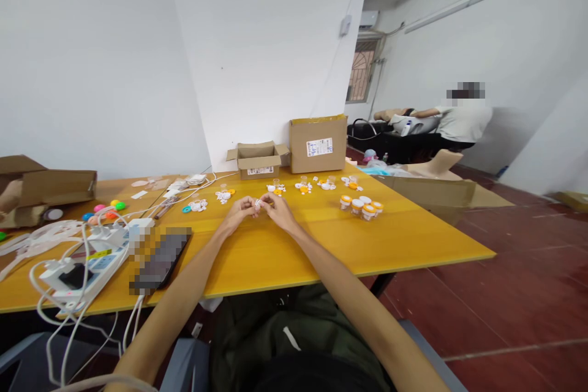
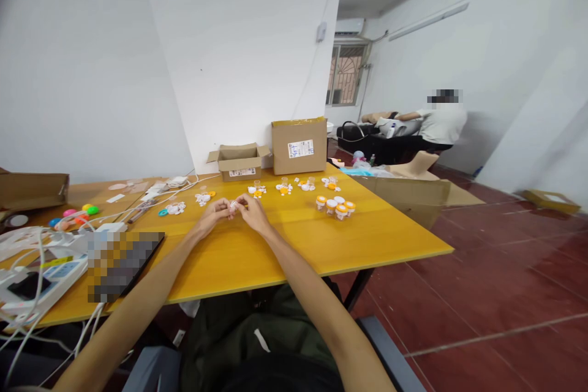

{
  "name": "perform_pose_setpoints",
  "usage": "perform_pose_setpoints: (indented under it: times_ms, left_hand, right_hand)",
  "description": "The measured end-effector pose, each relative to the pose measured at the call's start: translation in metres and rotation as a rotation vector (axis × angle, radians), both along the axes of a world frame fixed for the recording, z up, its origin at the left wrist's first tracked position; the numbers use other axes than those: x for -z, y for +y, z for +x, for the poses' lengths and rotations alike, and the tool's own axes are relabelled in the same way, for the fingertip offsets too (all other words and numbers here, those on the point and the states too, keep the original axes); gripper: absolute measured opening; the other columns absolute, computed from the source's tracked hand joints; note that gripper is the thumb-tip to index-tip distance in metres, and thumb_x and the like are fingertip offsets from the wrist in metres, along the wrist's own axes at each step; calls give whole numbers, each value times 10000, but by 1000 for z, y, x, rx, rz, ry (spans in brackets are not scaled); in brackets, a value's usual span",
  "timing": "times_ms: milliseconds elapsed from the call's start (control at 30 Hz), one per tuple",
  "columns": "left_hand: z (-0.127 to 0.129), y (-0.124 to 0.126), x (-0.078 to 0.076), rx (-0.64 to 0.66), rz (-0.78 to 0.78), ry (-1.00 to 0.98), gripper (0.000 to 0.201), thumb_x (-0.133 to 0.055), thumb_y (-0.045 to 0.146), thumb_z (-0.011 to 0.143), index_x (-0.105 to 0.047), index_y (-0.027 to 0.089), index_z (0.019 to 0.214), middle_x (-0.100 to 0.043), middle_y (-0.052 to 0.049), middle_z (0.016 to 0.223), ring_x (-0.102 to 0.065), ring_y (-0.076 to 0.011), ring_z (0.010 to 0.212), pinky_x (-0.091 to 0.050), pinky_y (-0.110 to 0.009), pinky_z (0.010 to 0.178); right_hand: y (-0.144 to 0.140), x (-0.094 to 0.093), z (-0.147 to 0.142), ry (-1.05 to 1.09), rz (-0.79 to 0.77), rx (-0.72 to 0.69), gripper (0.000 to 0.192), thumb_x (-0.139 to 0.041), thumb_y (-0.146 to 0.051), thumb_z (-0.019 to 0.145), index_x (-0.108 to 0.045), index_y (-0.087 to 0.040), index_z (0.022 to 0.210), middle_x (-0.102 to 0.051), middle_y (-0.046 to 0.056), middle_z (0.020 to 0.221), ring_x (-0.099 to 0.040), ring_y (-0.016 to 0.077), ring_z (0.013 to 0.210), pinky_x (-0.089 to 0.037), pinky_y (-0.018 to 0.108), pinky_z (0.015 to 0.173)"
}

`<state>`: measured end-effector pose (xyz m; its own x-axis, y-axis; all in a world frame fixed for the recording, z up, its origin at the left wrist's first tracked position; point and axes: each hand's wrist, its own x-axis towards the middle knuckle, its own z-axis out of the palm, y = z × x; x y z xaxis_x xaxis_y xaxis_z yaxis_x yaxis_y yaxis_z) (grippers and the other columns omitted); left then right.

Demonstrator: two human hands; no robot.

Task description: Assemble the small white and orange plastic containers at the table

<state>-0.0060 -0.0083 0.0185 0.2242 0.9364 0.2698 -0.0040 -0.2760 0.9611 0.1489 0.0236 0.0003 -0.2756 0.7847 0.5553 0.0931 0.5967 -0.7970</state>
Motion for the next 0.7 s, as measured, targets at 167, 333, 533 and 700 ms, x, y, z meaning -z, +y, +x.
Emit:
perform_pose_setpoints:
  times_ms: [167,333,533,700]
  left_hand:
    - [-3,3,3,-20,12,69,280,-780,351,638,-563,184,688,-614,23,629,-602,-135,617,-460,-253,620]
    - [-2,3,2,-34,27,83,276,-752,388,663,-567,184,677,-641,10,655,-591,-131,592,-457,-256,602]
    - [1,1,0,-32,34,83,272,-745,380,658,-557,184,653,-623,22,616,-564,-117,553,-441,-247,580]
    - [1,1,0,-33,39,95,258,-732,379,678,-562,186,658,-628,15,609,-567,-123,552,-442,-250,571]
  right_hand:
    - [0,2,0,-18,38,57,42,-570,-220,794,-590,-217,758,-688,-3,777,-642,155,748,-501,278,710]
    - [2,5,0,-52,74,89,51,-582,-219,811,-598,-219,763,-690,0,778,-642,155,734,-497,274,690]
    - [1,6,2,-107,102,128,46,-591,-225,822,-609,-224,780,-686,5,786,-635,158,741,-497,280,689]
    - [-4,2,1,-121,101,150,58,-582,-218,829,-591,-224,771,-682,8,785,-641,159,747,-497,272,672]
